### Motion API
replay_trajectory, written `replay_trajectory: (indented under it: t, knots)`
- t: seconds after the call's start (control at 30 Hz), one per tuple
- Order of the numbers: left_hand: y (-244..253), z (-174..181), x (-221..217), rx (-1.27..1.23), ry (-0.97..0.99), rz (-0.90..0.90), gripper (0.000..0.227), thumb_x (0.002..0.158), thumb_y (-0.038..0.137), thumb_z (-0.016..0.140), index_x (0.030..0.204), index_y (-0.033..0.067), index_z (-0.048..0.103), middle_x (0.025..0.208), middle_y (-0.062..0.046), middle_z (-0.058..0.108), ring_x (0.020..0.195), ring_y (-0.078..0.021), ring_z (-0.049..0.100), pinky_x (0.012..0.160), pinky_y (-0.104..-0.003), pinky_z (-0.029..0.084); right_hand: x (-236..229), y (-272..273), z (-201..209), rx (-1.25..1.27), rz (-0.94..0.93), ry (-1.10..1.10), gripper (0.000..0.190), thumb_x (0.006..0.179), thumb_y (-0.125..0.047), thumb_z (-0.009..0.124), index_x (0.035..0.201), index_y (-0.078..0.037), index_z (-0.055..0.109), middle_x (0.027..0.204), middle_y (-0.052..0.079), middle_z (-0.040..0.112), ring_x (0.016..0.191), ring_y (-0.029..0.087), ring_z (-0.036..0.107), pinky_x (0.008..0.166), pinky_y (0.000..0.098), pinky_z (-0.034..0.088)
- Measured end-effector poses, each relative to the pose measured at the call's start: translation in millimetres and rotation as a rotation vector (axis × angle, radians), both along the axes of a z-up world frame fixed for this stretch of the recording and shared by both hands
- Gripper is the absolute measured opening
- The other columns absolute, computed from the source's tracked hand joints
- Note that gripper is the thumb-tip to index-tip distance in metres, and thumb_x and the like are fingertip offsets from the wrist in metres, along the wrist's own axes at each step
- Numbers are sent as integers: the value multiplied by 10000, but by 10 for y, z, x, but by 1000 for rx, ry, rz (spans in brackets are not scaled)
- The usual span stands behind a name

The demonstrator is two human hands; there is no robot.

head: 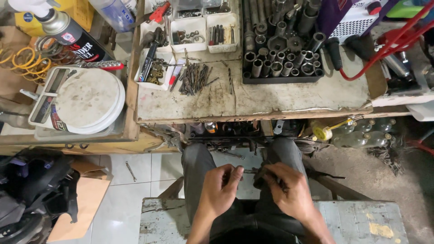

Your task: The person sits at a cluttered workbench and assembles small mechanical parts by hand. They pick up a small metal pin from a tray and insert it into a dark metal component held in their lap, repeating the process with additional pins.

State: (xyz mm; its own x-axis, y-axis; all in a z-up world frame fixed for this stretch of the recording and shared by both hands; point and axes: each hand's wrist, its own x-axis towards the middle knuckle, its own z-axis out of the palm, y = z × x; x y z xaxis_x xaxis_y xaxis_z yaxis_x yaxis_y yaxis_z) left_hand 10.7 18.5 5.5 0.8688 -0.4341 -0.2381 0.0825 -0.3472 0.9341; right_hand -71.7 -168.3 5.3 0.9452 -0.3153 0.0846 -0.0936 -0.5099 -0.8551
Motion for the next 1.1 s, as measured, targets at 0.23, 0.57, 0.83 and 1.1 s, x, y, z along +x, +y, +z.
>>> replay_trajectory:
  t: [0.23,0.57,0.83,1.1]
  knots:
    - [-25,48,-27,-139,-5,11,283,982,139,671,719,42,633,571,22,505,498,-85,368,468,-281,312,-24,48,-60,80,-82,25,189,818,0,697,994,-4,765,762,45,748,482,127,506,449,274,413]
    - [-57,78,-39,-151,-37,45,247,939,176,655,764,10,707,572,-4,582,473,-88,385,445,-283,311,-38,20,-63,42,-40,-71,193,798,21,697,982,20,754,858,57,744,558,156,568,517,272,456]
    - [-46,35,-35,-201,-217,19,126,873,-13,671,986,2,724,860,-51,738,625,-127,577,542,-272,466,-43,27,-196,158,-83,92,174,913,-108,632,850,-12,761,617,26,645,514,122,458,489,289,389]
    - [59,-260,-25,-226,49,26,436,964,404,689,713,48,685,535,47,408,462,-78,298,449,-282,225,9,39,-43,84,25,13,75,836,-36,721,888,-12,770,768,36,762,557,149,596,517,288,469]
